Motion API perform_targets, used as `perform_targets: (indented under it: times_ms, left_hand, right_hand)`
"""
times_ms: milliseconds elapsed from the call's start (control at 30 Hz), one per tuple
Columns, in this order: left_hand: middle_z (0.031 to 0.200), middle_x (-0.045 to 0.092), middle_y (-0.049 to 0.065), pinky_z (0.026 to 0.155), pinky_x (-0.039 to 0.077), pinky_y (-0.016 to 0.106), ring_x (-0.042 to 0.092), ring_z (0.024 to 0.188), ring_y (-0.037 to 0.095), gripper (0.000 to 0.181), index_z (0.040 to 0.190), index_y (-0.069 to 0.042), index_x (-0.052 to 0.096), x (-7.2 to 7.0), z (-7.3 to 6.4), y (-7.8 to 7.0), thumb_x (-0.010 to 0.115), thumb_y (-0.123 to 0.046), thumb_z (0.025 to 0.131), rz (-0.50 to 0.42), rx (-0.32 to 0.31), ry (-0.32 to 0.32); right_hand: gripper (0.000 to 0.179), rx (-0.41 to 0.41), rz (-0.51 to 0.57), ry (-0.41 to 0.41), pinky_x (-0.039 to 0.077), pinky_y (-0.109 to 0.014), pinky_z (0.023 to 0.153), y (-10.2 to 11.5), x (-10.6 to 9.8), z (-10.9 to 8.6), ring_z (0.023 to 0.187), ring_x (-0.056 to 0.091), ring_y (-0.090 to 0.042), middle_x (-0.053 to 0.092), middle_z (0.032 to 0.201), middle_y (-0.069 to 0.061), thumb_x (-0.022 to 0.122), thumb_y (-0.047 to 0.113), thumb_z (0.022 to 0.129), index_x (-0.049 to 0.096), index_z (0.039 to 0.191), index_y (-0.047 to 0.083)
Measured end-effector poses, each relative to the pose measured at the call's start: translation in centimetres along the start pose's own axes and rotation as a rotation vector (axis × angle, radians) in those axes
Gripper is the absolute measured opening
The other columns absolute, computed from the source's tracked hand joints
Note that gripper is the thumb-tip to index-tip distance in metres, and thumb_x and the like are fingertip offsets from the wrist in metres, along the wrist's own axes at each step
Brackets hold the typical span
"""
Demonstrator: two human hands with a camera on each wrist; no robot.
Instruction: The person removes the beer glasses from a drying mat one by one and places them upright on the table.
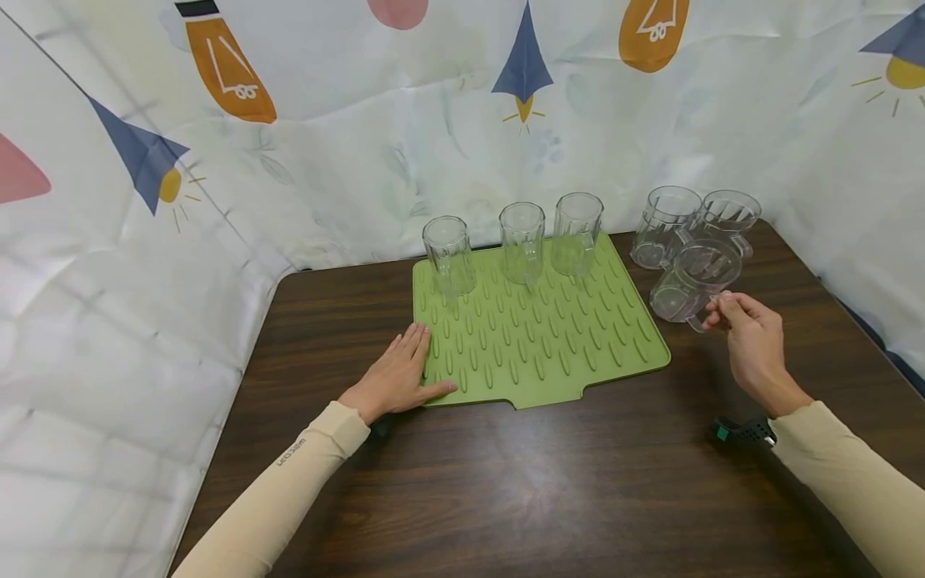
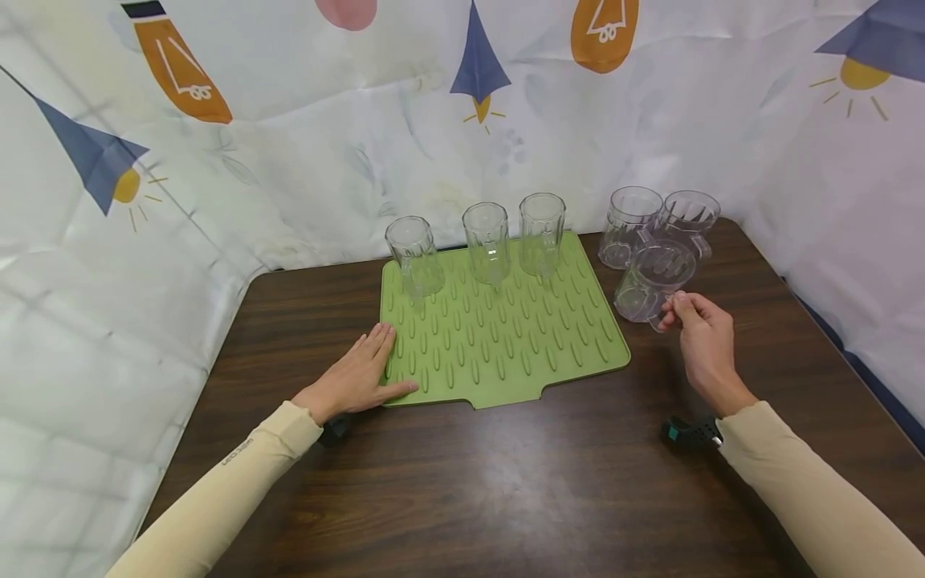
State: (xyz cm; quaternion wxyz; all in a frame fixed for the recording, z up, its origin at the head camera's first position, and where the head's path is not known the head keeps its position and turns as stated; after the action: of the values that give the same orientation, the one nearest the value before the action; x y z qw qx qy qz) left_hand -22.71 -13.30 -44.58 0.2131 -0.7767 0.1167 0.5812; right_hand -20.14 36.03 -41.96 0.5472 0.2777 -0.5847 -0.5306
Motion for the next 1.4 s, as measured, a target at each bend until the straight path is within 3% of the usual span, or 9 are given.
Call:
perform_targets:
  times_ms: [900,1000,1133,1233,1400]
  left_hand:
    - [0.173,0.009,0.025,0.134,0.016,0.056,0.011,0.163,0.039,0.107,0.164,0.006,0.012,-0.2,-0.2,-0.1,0.054,-0.068,0.098,0.017,0.016,0.005]
    - [0.173,0.01,0.026,0.133,0.017,0.056,0.011,0.163,0.039,0.107,0.163,0.006,0.013,-0.2,-0.3,-0.2,0.054,-0.068,0.098,0.016,0.02,0.001]
    - [0.173,0.01,0.025,0.134,0.016,0.055,0.011,0.164,0.038,0.107,0.164,0.006,0.013,-0.3,-0.4,-0.3,0.054,-0.068,0.098,0.014,0.017,0.003]
    - [0.173,0.01,0.025,0.134,0.016,0.054,0.011,0.164,0.038,0.107,0.164,0.005,0.013,-0.4,-0.4,-0.3,0.054,-0.069,0.098,0.015,0.016,0.006]
    - [0.173,0.01,0.025,0.134,0.016,0.055,0.011,0.164,0.038,0.107,0.164,0.005,0.013,-0.2,-0.3,-0.1,0.053,-0.07,0.098,0.024,0.014,0.006]
  right_hand:
    - [0.024,0.09,-0.177,0.029,0.058,-0.015,0.068,0.5,0.7,0.7,0.072,0.064,-0.006,0.069,0.084,0.006,0.058,0.023,0.107,0.072,0.097,0.006]
    - [0.029,0.114,-0.259,0.034,0.057,-0.013,0.073,0.6,0.5,0.6,0.074,0.065,-0.005,0.068,0.083,0.008,0.057,0.03,0.107,0.071,0.099,0.006]
    - [0.04,0.167,-0.426,0.034,0.047,-0.008,0.083,0.7,0.0,0.6,0.077,0.066,-0.003,0.067,0.081,0.013,0.055,0.043,0.106,0.07,0.104,0.006]
    - [0.046,0.192,-0.551,0.03,0.042,-0.009,0.084,0.7,-0.2,0.6,0.079,0.067,0.0,0.066,0.082,0.017,0.051,0.049,0.106,0.068,0.109,0.005]
    - [0.048,0.188,-0.703,-0.027,0.044,-0.011,0.079,1.1,-0.7,0.5,0.086,0.062,0.004,0.065,0.08,0.026,0.046,0.052,0.107,0.066,0.112,0.008]
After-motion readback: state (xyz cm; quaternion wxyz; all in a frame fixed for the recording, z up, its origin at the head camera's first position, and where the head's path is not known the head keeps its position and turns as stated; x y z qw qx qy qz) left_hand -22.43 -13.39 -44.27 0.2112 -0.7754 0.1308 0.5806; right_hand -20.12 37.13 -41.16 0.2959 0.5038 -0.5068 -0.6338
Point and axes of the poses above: each hand's wrist, its own z-axis towards the middle knuckle, its own x-axis out of the palm, y = z × x, the point moved 7 cm from there along z, towards the middle knuckle
